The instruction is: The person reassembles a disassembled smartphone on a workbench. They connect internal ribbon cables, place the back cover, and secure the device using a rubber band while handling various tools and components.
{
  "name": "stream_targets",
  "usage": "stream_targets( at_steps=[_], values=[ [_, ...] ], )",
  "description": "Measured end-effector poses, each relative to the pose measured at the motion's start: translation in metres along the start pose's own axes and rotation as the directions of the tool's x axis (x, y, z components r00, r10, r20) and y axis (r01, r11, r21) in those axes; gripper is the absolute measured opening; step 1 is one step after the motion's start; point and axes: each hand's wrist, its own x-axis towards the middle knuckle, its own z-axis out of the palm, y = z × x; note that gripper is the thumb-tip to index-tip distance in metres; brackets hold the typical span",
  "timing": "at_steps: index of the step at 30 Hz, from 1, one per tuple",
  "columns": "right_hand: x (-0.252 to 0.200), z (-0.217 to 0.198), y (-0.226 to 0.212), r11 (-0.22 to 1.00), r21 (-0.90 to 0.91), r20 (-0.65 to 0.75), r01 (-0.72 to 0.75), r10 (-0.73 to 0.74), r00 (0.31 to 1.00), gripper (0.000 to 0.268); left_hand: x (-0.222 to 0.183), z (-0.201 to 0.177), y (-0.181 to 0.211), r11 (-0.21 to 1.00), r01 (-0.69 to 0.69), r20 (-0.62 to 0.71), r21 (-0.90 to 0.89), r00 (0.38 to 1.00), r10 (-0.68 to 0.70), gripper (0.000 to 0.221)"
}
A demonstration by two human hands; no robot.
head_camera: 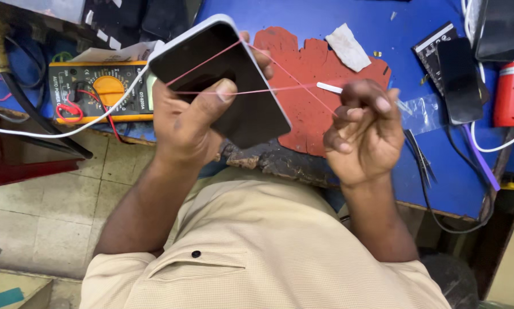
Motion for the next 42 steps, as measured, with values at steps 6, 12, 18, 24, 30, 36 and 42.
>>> stream_targets(
  at_steps=[6,12,18,24,30,36,42],
  values=[
    [0.002,0.009,0.013,0.997,-0.052,-0.077,-0.057,0.053,0.996,0.066,-0.003,0.020,-0.006,0.900,-0.325,0.177,0.290,0.943,0.283,0.035],
    [0.009,0.016,-0.011,0.836,-0.405,-0.188,-0.370,0.320,0.929,0.061,0.016,0.026,0.007,0.440,-0.864,0.922,0.243,0.347,0.173,0.031],
    [0.026,0.015,-0.029,0.457,-0.734,-0.234,-0.502,0.524,0.819,0.053,0.008,0.040,0.010,0.169,-0.984,0.997,0.050,0.041,-0.061,0.036],
    [0.037,0.024,-0.032,0.344,-0.800,-0.280,-0.492,0.511,0.813,0.053,0.011,0.042,0.013,0.118,-0.993,0.991,0.002,-0.013,-0.130,0.040],
    [0.040,0.025,-0.027,0.550,-0.684,-0.252,-0.479,0.439,0.863,0.051,0.013,0.038,0.017,0.026,-1.000,0.991,0.004,0.000,-0.137,0.037],
    [0.065,0.054,-0.016,-0.134,-0.840,-0.492,-0.526,0.599,0.632,0.041,0.008,0.045,0.002,0.041,-0.993,0.979,-0.108,-0.113,-0.171,0.033],
    [0.087,0.080,0.009,-0.465,-0.806,-0.592,-0.366,0.625,0.508,0.042,0.002,0.040,-0.005,0.028,-0.992,0.986,-0.121,-0.124,-0.109,0.035]
  ],
)
